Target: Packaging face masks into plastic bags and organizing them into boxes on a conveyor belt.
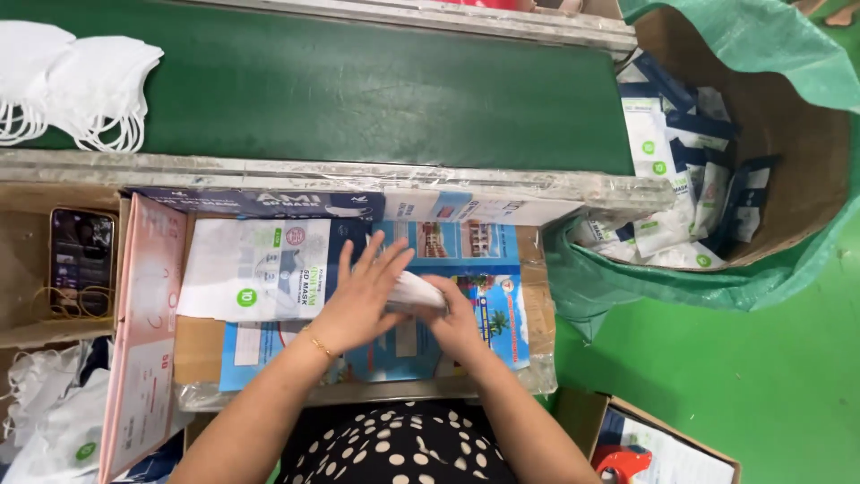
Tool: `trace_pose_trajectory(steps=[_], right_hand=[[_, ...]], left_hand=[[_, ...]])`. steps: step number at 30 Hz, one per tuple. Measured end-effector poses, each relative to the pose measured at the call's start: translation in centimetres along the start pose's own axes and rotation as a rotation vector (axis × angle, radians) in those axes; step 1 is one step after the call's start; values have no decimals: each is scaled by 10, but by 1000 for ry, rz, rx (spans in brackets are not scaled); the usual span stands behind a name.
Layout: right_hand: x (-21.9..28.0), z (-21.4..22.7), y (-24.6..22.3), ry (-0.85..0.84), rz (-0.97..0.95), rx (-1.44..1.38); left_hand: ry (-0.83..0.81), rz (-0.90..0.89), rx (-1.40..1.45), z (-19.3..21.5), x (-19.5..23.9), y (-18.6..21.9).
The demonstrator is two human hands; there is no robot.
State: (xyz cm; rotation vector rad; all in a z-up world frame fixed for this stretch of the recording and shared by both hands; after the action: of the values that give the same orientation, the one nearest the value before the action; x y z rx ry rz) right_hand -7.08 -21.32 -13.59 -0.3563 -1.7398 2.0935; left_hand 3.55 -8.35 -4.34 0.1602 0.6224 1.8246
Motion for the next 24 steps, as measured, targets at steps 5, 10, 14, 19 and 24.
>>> trace_pose_trajectory(steps=[5,10,14,19,24], right_hand=[[5,-6,-7,-87,146,133],[0,-8,30,-115,170,194],[-5,15,-13,-175,85,151],[20,85,-27,-174,-208,-263],[9,83,-72,-24,-242,-42]], left_hand=[[-124,77,-161,-27,-2,-4],[65,1,14,-13,2,19],[31,-252,120,-5,1,20],[284,393,-42,9,35,-71],[230,567,-99,-12,40,-90]])
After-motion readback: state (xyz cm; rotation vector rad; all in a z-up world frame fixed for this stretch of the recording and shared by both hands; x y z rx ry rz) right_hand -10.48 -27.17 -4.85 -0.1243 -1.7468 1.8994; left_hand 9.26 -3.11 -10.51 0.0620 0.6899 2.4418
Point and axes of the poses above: each hand's wrist, its own x-axis away from the middle knuckle, its own z-axis out of the back of the hand, y = z × x, the point moved 7 cm from there along -x, towards the middle knuckle, and after that the axes turned 1 degree about -z, right-handed, at the moved point
